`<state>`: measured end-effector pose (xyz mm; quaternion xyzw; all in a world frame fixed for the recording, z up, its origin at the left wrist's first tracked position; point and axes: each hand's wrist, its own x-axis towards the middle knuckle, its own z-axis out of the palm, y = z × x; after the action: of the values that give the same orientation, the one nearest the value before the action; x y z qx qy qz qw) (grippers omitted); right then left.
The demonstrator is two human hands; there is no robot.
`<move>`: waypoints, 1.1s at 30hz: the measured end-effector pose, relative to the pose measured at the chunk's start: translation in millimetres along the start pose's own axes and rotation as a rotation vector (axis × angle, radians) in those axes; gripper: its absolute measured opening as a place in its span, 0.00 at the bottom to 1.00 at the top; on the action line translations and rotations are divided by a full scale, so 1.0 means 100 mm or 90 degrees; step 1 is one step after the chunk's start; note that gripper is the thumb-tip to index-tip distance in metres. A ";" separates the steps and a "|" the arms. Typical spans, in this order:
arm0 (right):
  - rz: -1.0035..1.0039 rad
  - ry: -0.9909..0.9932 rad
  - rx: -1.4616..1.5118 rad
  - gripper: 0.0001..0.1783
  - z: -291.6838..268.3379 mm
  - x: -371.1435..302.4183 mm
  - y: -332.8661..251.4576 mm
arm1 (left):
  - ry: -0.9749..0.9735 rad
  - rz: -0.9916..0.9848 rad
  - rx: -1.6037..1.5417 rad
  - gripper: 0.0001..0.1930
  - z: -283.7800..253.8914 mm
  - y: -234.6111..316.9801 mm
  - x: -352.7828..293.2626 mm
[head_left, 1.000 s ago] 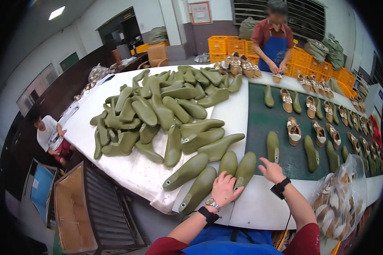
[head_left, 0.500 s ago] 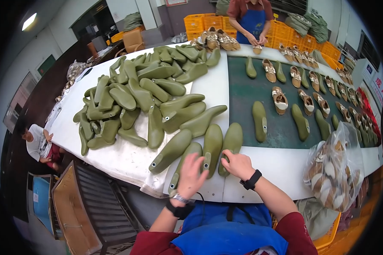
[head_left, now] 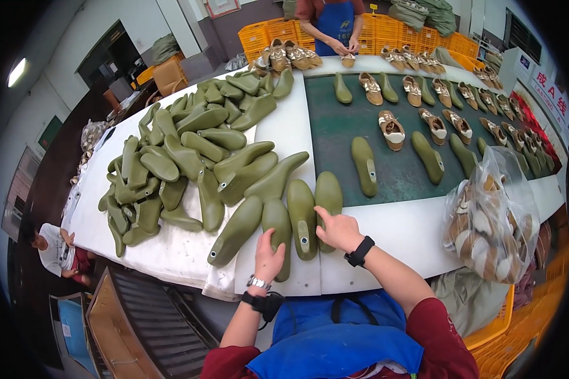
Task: Organizing shoes and shoe lasts on a conveyor table in a manufacturing facility.
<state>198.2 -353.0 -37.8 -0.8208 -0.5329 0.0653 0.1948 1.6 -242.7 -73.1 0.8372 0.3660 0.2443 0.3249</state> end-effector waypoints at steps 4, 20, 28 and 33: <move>-0.016 -0.032 -0.070 0.27 -0.07 0.07 0.15 | -0.009 -0.018 -0.015 0.23 0.25 0.20 0.15; 0.038 0.007 -0.034 0.24 -0.07 -0.27 0.46 | -0.033 0.276 0.103 0.31 0.47 0.74 -0.02; -0.006 -0.113 0.210 0.39 -0.39 -0.88 0.49 | -0.079 0.383 0.200 0.28 0.50 0.84 0.11; 0.122 0.255 0.147 0.19 -1.66 -1.52 1.29 | -0.077 0.334 0.171 0.23 0.55 0.93 0.06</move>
<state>295.8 -577.2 48.9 -0.8365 -0.3925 -0.0200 0.3818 82.7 -306.8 -41.5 0.9517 0.1464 0.2189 0.1580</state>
